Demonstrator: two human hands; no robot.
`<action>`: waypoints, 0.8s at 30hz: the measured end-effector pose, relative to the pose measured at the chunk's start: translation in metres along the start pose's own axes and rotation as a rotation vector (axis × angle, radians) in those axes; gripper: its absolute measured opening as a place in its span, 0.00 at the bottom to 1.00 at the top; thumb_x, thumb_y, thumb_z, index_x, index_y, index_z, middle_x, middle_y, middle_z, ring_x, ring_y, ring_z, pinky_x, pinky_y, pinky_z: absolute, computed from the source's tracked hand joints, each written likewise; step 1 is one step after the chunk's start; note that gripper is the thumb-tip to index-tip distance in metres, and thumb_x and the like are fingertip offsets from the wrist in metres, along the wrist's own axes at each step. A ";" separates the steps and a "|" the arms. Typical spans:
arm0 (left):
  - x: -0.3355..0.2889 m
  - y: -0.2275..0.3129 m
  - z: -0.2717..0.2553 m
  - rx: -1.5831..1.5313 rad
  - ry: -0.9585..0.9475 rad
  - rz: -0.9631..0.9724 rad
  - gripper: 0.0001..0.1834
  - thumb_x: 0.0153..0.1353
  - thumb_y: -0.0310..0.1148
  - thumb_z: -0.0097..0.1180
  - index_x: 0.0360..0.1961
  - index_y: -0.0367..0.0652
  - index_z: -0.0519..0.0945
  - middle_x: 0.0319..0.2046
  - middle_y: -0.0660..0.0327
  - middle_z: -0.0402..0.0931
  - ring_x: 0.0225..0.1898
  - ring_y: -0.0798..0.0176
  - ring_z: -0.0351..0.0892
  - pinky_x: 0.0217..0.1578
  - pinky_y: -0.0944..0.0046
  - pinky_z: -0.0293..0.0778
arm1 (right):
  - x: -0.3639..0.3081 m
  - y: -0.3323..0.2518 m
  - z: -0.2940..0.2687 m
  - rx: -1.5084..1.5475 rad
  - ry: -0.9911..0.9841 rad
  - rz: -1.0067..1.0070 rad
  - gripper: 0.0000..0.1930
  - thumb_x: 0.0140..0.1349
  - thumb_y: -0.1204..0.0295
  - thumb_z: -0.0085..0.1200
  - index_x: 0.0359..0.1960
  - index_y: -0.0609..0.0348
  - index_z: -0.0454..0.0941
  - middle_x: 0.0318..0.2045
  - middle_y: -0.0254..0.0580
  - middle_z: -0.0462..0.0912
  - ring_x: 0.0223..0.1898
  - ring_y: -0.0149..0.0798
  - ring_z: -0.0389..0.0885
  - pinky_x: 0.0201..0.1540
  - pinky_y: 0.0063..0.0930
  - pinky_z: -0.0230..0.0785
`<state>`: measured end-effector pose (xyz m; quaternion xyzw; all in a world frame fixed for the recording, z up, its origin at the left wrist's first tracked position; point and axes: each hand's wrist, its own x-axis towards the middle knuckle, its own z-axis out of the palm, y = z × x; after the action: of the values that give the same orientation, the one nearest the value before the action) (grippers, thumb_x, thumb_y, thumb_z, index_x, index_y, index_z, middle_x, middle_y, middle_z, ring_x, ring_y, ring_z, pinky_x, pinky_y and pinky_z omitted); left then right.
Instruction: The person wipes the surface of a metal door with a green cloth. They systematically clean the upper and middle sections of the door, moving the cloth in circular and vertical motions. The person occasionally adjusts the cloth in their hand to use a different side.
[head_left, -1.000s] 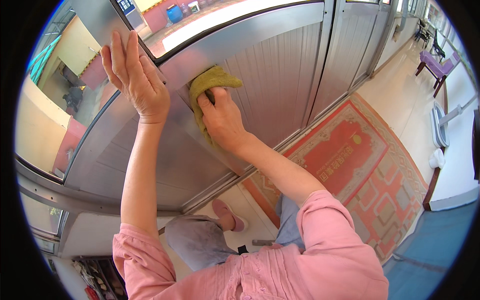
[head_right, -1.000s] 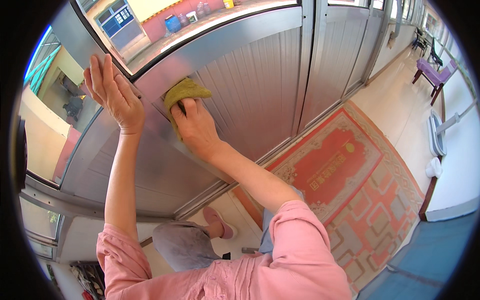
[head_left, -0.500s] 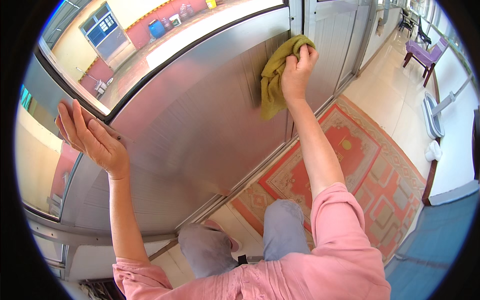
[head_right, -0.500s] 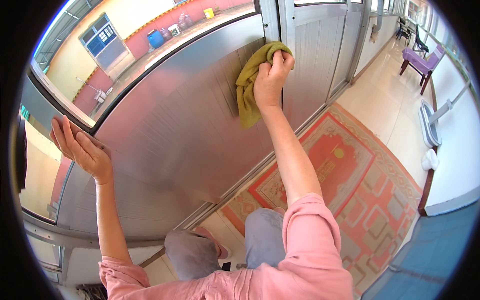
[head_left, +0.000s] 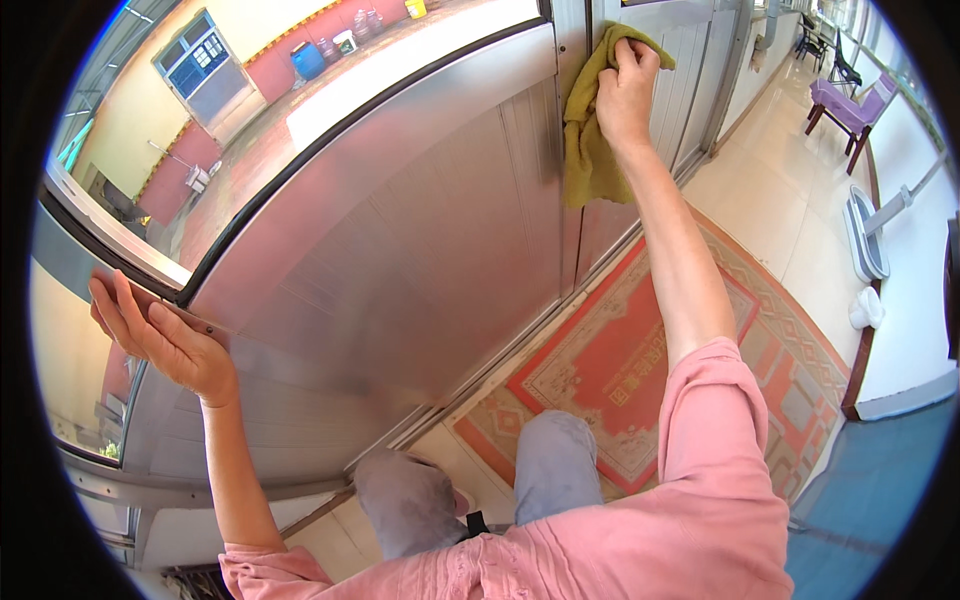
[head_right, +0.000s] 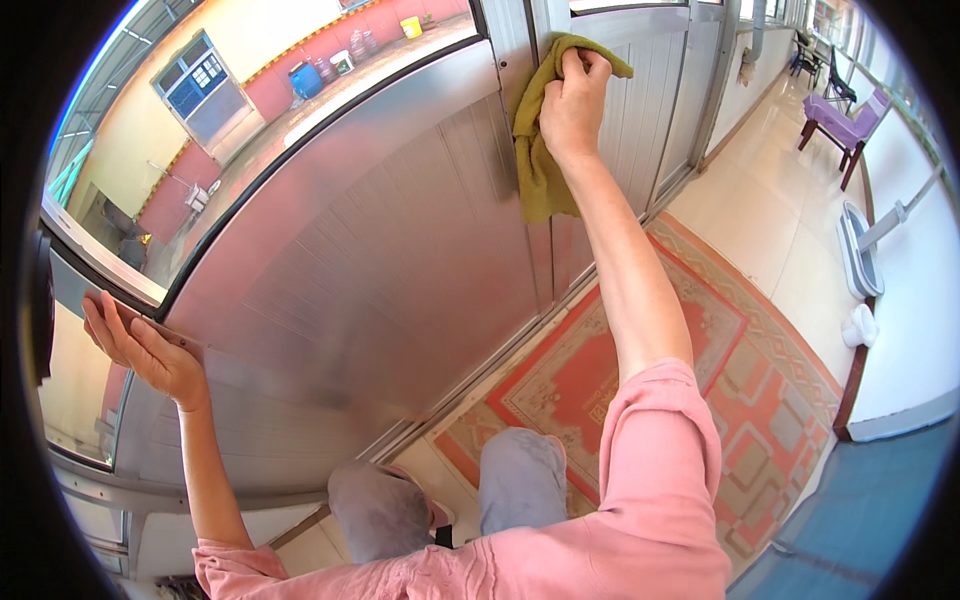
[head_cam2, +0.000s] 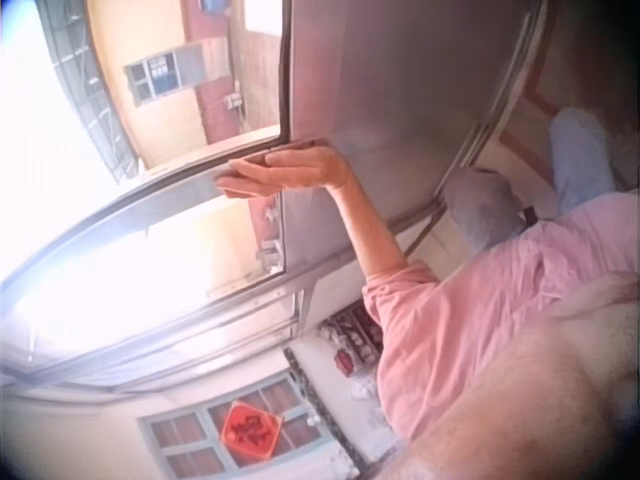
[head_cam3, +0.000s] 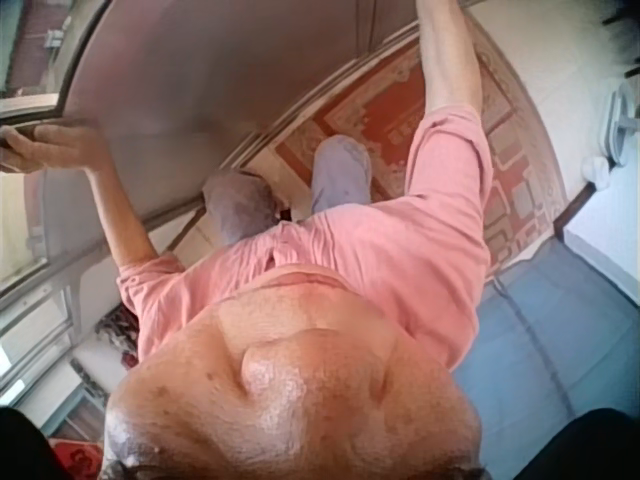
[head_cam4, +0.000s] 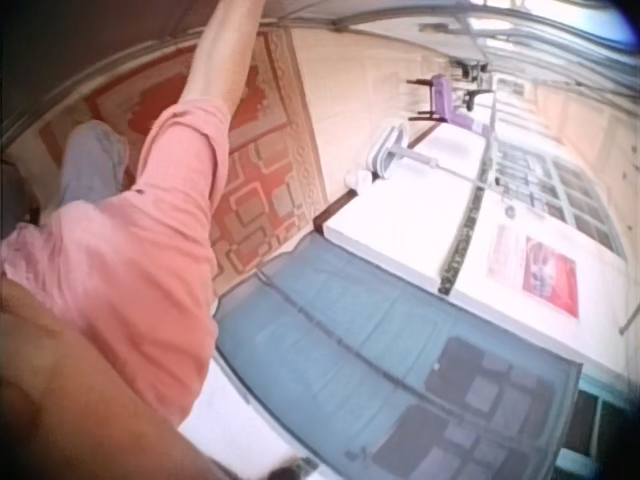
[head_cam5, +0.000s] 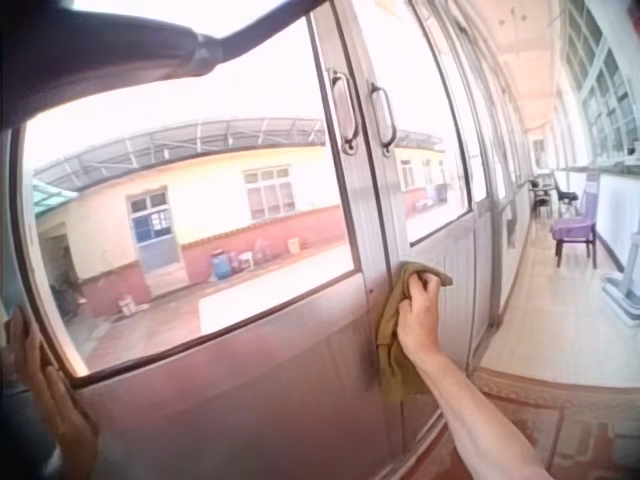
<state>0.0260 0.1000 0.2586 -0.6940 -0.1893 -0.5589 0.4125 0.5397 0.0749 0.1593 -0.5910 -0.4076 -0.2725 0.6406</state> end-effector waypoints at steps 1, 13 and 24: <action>-0.001 -0.001 -0.001 0.011 -0.005 0.007 0.21 0.80 0.29 0.38 0.69 0.38 0.71 0.74 0.53 0.61 0.77 0.50 0.54 0.78 0.46 0.45 | -0.014 -0.004 -0.001 0.015 -0.049 -0.021 0.22 0.63 0.83 0.46 0.59 0.69 0.75 0.59 0.57 0.66 0.60 0.58 0.70 0.64 0.43 0.66; 0.003 0.004 0.000 0.016 0.000 -0.055 0.21 0.79 0.28 0.37 0.68 0.37 0.72 0.74 0.53 0.62 0.77 0.49 0.52 0.77 0.46 0.45 | 0.016 -0.011 0.005 -0.007 0.079 -0.022 0.20 0.62 0.83 0.47 0.56 0.74 0.76 0.56 0.54 0.69 0.58 0.55 0.73 0.62 0.42 0.68; 0.001 0.000 -0.003 -0.005 -0.010 -0.067 0.22 0.78 0.28 0.38 0.68 0.33 0.71 0.73 0.48 0.63 0.76 0.44 0.55 0.76 0.44 0.47 | -0.004 -0.050 -0.006 -0.047 -0.072 -0.220 0.29 0.61 0.89 0.47 0.67 0.64 0.70 0.61 0.50 0.65 0.63 0.53 0.71 0.66 0.42 0.69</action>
<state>0.0247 0.0976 0.2600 -0.6910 -0.2134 -0.5694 0.3909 0.4970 0.0603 0.1830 -0.5667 -0.4863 -0.3294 0.5778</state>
